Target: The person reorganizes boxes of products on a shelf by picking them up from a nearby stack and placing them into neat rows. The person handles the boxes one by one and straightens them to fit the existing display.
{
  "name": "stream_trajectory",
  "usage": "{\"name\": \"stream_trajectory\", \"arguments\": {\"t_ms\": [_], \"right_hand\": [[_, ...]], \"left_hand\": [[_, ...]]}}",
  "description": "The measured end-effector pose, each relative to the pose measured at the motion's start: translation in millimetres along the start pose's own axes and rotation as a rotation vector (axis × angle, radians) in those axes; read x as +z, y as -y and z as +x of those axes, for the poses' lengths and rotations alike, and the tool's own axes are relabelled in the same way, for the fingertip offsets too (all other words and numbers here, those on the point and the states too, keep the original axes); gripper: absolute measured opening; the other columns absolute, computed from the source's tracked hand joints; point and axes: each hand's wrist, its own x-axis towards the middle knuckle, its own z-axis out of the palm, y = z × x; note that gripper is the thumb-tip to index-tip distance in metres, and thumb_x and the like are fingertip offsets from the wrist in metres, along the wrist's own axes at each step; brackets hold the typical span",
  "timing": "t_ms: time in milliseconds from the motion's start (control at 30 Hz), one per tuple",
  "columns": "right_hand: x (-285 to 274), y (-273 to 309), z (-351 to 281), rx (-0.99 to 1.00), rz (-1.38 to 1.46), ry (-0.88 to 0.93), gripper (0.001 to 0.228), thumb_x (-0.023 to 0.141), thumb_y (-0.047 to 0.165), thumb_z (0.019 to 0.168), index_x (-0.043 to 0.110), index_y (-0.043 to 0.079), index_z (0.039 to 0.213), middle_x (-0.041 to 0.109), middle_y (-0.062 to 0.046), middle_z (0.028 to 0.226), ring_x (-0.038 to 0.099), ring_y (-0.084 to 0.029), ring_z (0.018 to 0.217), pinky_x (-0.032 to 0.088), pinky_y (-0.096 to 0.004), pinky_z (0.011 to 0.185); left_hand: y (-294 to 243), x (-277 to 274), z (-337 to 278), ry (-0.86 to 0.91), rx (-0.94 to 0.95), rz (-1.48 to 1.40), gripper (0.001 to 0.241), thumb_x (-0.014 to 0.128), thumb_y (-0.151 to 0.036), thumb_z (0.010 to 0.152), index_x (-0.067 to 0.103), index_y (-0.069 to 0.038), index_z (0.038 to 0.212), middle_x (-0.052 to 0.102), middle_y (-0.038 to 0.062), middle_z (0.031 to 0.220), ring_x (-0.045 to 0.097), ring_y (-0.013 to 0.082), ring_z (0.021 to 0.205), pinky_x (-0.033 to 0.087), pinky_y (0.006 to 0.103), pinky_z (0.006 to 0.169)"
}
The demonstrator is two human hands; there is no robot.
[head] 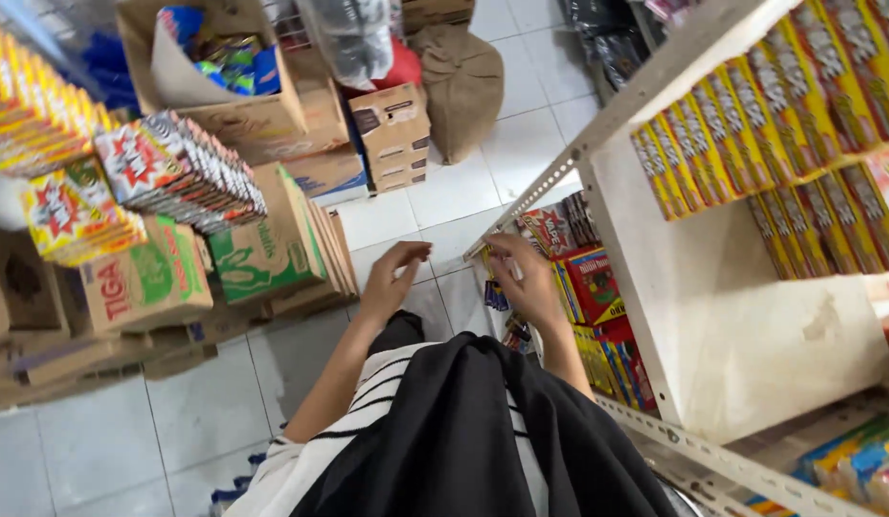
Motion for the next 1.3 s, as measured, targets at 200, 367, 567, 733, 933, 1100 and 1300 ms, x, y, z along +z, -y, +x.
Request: {"name": "stream_trajectory", "arguments": {"t_ms": [200,367,567,733,933,1100,1300], "right_hand": [[61.5,13.9,13.0,0.040,0.062,0.153,0.029,0.067,0.004,0.095,0.068,0.005,0.124,0.073,-0.012,0.118,0.072,-0.023,0.101,0.056,-0.034,0.089],[119.7,35.5,44.6,0.106,0.029,0.274,0.030,0.069,0.007,0.094,0.069,0.007,0.124,0.073,-0.011,0.113,0.072,-0.023,0.103,0.055,-0.034,0.083],[217.4,61.5,73.8,-0.003,0.127,0.348,0.027,0.068,0.007,0.098,0.068,0.006,0.126,0.071,-0.012,0.115,0.071,-0.023,0.102,0.056,-0.034,0.089],[315.4,92.7,105.1,-0.068,0.164,0.502,0.028,0.068,0.006,0.097,0.069,0.005,0.125,0.071,-0.013,0.113,0.071,-0.023,0.099,0.056,-0.035,0.086],[447.1,98.8,141.0,-0.090,0.197,0.653,0.030,0.067,0.010,0.100,0.066,0.004,0.129,0.071,-0.013,0.120,0.072,-0.022,0.104,0.058,-0.034,0.090],[588.5,60.9,164.1,0.029,0.255,0.720,0.051,0.069,0.014,0.097,0.053,0.002,0.144,0.060,-0.018,0.138,0.063,-0.027,0.127,0.060,-0.034,0.093],[686.2,27.3,171.8,0.109,0.312,0.582,0.066,0.069,0.017,0.100,0.037,-0.004,0.154,0.056,-0.023,0.145,0.060,-0.029,0.130,0.059,-0.036,0.099]], "left_hand": [[10.9,-55.0,-22.6,-0.228,-0.014,0.067,0.024,0.056,-0.006,0.103,0.068,-0.004,0.123,0.072,0.010,0.118,0.070,0.0208,0.113,0.054,0.0322,0.100],[25.5,-110.7,-36.4,-0.302,-0.002,0.125,0.022,0.057,-0.005,0.102,0.069,-0.003,0.121,0.069,0.009,0.113,0.066,0.0189,0.100,0.053,0.0305,0.087],[65.9,-206.8,-76.7,-0.421,-0.035,0.109,0.026,0.056,-0.003,0.100,0.067,-0.003,0.123,0.066,0.006,0.109,0.063,0.0128,0.092,0.051,0.0262,0.078],[110.6,-296.6,-105.7,-0.604,-0.139,0.115,0.023,0.060,-0.003,0.102,0.065,-0.003,0.125,0.070,0.005,0.100,0.066,0.0125,0.089,0.052,0.0246,0.080],[168.9,-398.5,-123.9,-0.845,-0.075,0.240,0.042,0.070,-0.004,0.093,0.059,-0.003,0.134,0.057,0.014,0.122,0.059,0.0223,0.110,0.057,0.0309,0.082],[228.3,-487.1,-113.5,-0.978,-0.090,0.375,0.060,0.067,-0.006,0.093,0.043,-0.003,0.148,0.049,0.022,0.144,0.049,0.0354,0.133,0.051,0.0420,0.102],[295.0,-548.0,-91.5,-0.965,-0.212,0.488,0.064,0.068,-0.027,0.100,0.041,0.003,0.149,0.048,0.031,0.144,0.044,0.0470,0.132,0.035,0.0541,0.111]]}}
